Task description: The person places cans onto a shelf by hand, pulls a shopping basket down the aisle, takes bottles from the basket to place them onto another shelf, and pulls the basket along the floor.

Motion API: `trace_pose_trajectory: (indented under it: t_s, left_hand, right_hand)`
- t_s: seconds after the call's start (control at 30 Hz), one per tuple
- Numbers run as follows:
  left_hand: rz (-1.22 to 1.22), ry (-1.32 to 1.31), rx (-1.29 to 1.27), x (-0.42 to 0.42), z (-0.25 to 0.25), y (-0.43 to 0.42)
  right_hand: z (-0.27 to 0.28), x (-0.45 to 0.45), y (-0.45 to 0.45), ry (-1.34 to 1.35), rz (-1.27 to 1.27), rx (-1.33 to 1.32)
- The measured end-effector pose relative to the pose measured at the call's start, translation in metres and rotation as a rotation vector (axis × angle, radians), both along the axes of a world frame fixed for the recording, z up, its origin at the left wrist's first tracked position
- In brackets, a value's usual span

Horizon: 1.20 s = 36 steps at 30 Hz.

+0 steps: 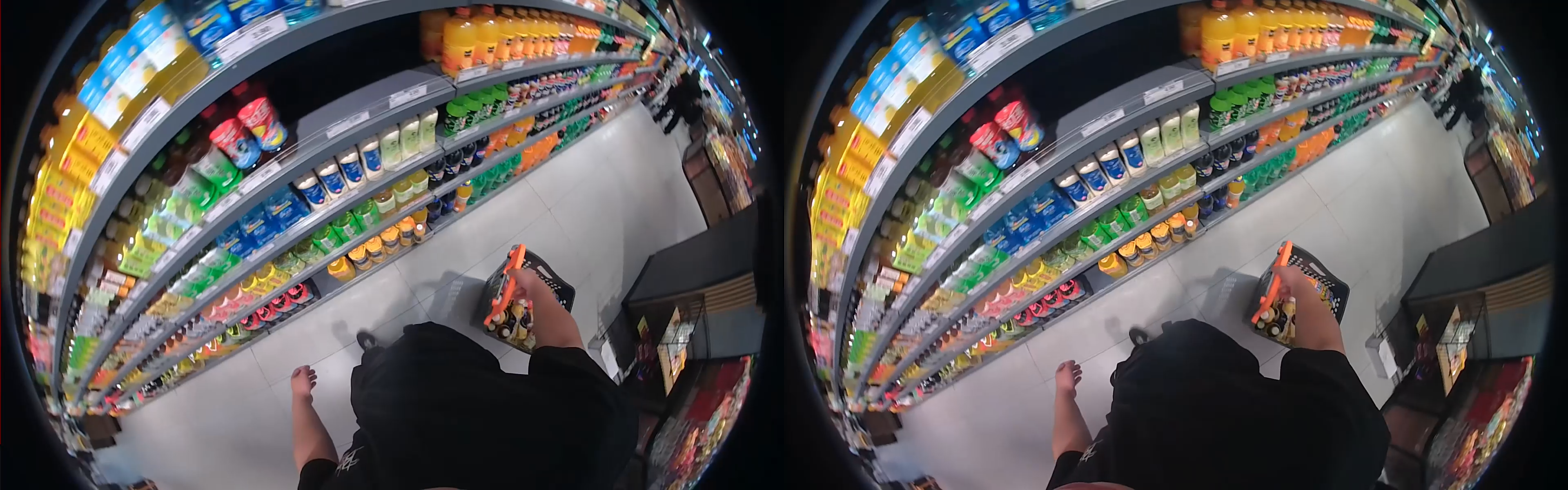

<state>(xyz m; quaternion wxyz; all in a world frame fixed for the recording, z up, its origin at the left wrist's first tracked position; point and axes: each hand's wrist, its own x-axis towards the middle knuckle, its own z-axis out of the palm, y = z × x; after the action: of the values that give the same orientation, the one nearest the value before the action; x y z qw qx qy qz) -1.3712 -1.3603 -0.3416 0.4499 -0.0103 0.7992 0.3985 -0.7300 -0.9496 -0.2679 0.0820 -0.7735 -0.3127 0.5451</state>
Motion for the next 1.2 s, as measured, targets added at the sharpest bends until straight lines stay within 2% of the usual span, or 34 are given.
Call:
trace_pose_trajectory:
  t_s: [0.13, 0.2, 0.27, 0.33, 0.4, 0.43, 0.53, 0.6, 0.67, 0.7, 0.77, 0.8, 0.87, 0.93, 1.0, 1.03, 1.07, 1.13, 1.2]
  left_hand:
    - [-0.209, -0.06, -0.081, -0.01, 0.012, 0.053]
    - [-0.261, -0.099, -0.105, -0.008, 0.003, 0.057]
    - [-0.354, -0.156, -0.16, -0.011, -0.01, 0.054]
    - [-0.389, -0.204, -0.222, -0.012, -0.014, 0.046]
    - [-0.348, -0.268, -0.301, -0.015, -0.021, 0.037]
    - [-0.569, -0.187, -0.337, -0.014, -0.02, 0.037]
    - [-1.083, -0.047, -0.321, -0.031, -0.012, 0.046]
    - [-1.211, 0.092, -0.238, -0.048, -0.034, 0.045]
    - [-1.154, -0.011, -0.342, -0.058, -0.021, 0.08]
    - [-1.019, -0.069, -0.335, -0.063, -0.02, 0.093]
    - [-0.736, -0.167, -0.306, -0.074, -0.023, 0.116]
    - [-0.52, -0.251, -0.347, -0.072, -0.015, 0.143]
    - [-0.476, -0.291, -0.347, -0.091, -0.042, 0.166]
    - [-0.59, -0.318, -0.378, -0.107, -0.063, 0.198]
    - [-0.66, -0.308, -0.298, -0.102, -0.056, 0.239]
    - [-0.7, -0.363, -0.329, -0.103, -0.063, 0.261]
    - [-0.736, -0.416, -0.354, -0.1, -0.073, 0.284]
    - [-0.857, -0.28, -0.38, -0.068, -0.041, 0.344]
    - [-0.897, -0.364, -0.393, -0.061, -0.06, 0.391]
  right_hand:
    - [-0.013, -0.018, 0.039, -0.031, -0.18, 0.08]
    - [-0.041, -0.014, 0.075, -0.028, -0.286, 0.068]
    - [-0.021, -0.022, 0.099, 0.06, -0.53, 0.061]
    - [-0.061, 0.005, 0.13, 0.211, -0.615, 0.019]
    - [-0.06, 0.013, 0.143, 0.37, -0.772, 0.094]
    - [-0.055, 0.015, 0.148, 0.448, -0.847, 0.137]
    - [-0.013, 0.004, 0.155, 0.342, -0.946, 0.265]
    - [-0.031, 0.027, 0.166, 0.395, -0.99, 0.319]
    - [-0.046, 0.037, 0.173, 0.385, -1.083, 0.356]
    - [-0.047, 0.039, 0.176, 0.423, -1.137, 0.369]
    - [-0.054, 0.041, 0.173, 0.383, -1.064, 0.417]
    - [-0.056, 0.043, 0.172, 0.362, -1.029, 0.443]
    - [-0.049, 0.034, 0.163, 0.41, -0.926, 0.427]
    - [-0.086, 0.043, 0.16, 0.308, -0.82, 0.311]
    - [-0.052, -0.013, 0.141, -0.275, -0.242, 0.209]
    - [-0.055, -0.036, 0.123, -0.2, -0.214, 0.209]
    - [-0.09, -0.041, 0.108, -0.351, 0.206, 0.188]
    - [-0.109, -0.095, 0.054, -0.233, 0.251, 0.149]
    - [-0.155, -0.133, -0.008, -0.07, 0.335, 0.039]
